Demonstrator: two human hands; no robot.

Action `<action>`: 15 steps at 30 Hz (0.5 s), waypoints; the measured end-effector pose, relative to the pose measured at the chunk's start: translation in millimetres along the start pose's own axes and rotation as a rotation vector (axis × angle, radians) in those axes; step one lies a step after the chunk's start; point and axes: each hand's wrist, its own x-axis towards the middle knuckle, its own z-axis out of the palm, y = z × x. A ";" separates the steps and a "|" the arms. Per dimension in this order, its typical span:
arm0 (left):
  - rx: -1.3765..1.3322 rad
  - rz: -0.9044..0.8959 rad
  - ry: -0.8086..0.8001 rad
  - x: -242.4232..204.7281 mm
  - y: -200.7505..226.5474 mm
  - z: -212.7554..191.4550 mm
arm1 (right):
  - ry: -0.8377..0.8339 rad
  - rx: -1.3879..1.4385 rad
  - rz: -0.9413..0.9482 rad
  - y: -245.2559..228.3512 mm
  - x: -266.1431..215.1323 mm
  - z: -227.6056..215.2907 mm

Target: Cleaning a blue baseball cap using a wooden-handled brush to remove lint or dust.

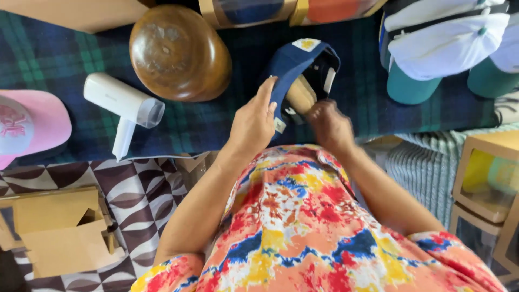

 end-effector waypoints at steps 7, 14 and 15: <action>0.111 0.058 -0.076 4.5 -7.9 -10.4 | 0.059 -0.401 -0.051 51.0 -6.5 33.0; 0.116 0.038 -0.118 16.4 -25.1 -20.9 | -0.046 -0.388 -0.179 59.8 -21.3 28.1; 0.121 0.036 -0.109 18.5 -17.6 -26.9 | -0.042 -0.383 -0.187 56.0 -15.0 26.9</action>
